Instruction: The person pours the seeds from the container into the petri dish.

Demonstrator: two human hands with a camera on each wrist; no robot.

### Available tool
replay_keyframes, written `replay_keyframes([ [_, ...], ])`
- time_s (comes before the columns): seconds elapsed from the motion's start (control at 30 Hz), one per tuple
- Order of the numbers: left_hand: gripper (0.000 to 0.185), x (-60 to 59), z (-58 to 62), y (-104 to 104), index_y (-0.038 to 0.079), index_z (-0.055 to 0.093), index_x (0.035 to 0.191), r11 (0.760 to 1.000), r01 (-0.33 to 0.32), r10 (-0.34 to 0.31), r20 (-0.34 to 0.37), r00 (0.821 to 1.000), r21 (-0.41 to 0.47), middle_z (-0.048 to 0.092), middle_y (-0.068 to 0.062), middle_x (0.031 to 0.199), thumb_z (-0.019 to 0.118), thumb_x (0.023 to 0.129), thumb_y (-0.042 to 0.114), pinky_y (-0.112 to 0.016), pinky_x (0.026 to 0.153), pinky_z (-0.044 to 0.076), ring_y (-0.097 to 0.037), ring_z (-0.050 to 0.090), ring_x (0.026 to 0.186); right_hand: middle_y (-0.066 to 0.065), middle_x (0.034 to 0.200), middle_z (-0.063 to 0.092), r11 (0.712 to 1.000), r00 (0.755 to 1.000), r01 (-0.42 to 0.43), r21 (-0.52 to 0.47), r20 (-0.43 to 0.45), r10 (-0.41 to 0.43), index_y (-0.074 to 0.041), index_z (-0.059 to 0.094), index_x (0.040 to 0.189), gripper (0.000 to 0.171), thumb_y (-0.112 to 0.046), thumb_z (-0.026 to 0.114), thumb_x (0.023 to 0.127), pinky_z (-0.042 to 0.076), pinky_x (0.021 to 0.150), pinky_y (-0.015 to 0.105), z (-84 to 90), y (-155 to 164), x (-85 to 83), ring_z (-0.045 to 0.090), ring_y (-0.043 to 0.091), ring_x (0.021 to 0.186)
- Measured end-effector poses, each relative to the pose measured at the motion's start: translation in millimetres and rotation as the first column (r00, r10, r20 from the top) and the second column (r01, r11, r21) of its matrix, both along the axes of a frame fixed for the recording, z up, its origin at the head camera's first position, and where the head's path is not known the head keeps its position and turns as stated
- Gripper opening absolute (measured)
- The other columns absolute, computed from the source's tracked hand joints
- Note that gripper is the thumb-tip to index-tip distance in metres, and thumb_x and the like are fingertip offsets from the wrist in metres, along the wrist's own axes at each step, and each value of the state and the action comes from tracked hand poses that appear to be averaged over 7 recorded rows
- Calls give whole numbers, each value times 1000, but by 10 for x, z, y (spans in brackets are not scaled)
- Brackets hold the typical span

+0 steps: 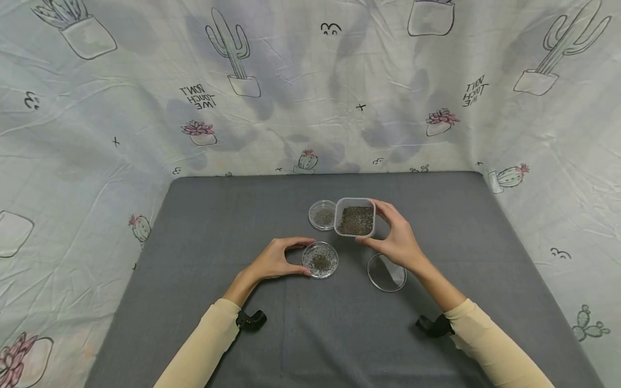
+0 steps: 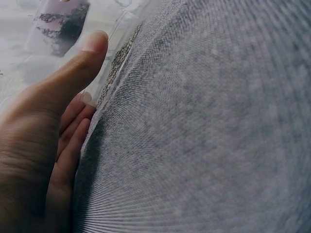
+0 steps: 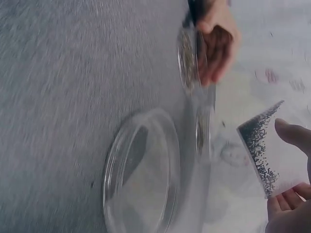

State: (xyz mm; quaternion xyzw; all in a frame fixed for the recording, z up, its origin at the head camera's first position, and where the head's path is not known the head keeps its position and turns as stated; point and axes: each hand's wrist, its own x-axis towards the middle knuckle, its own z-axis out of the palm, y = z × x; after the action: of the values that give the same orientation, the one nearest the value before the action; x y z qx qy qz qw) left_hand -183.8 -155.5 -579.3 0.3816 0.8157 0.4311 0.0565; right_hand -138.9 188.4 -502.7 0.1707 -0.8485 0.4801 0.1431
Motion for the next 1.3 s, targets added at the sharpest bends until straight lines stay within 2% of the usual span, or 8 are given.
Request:
replay_keyframes([
  [0.13,79,7,16,-4,17,68,148,1000,1,-1,-4,1000,7,74,-3,146,101,77,29,-34,117,58,-21,72,134,28,153,55,996,999,42,-73,36,-40,6,50,157,94,4,97,75,37,125,8,-15,198,-37,52,49,149],
  [0.27,79,13,28,-8,15,68,148,1000,9,-9,5,1000,16,73,-4,146,101,77,27,-36,117,58,-24,71,135,29,155,53,992,993,101,-72,65,-97,6,48,158,92,3,95,79,33,120,-1,-24,423,-63,49,51,152],
  [0.63,78,25,24,-13,15,68,148,1000,1,-2,21,1000,12,73,-5,146,100,78,27,-38,116,59,-24,71,135,33,164,47,969,966,226,-96,150,-211,7,39,164,94,1,91,85,36,116,-3,-150,994,-204,44,51,155],
  [0.93,79,17,18,11,14,68,148,1000,14,-14,1,1000,16,73,-6,146,101,78,27,-34,116,59,-24,71,134,37,161,48,939,934,323,-117,201,-296,10,39,162,90,-3,89,88,39,117,1,-347,1351,-336,45,50,155],
  [1.13,79,2,18,7,15,68,148,1000,6,-6,17,1000,5,73,-5,146,101,78,28,-33,117,58,-23,71,135,36,163,47,931,913,352,-97,256,-319,7,36,165,92,-9,88,91,38,117,0,-445,1502,-382,43,50,156],
  [1.3,78,-6,42,7,16,68,148,1000,1,-1,31,1000,0,73,-4,146,101,78,28,-35,117,58,-23,71,135,37,165,44,929,909,351,-119,283,-307,4,33,168,91,-3,84,94,40,123,10,-514,1571,-414,41,50,157],
])
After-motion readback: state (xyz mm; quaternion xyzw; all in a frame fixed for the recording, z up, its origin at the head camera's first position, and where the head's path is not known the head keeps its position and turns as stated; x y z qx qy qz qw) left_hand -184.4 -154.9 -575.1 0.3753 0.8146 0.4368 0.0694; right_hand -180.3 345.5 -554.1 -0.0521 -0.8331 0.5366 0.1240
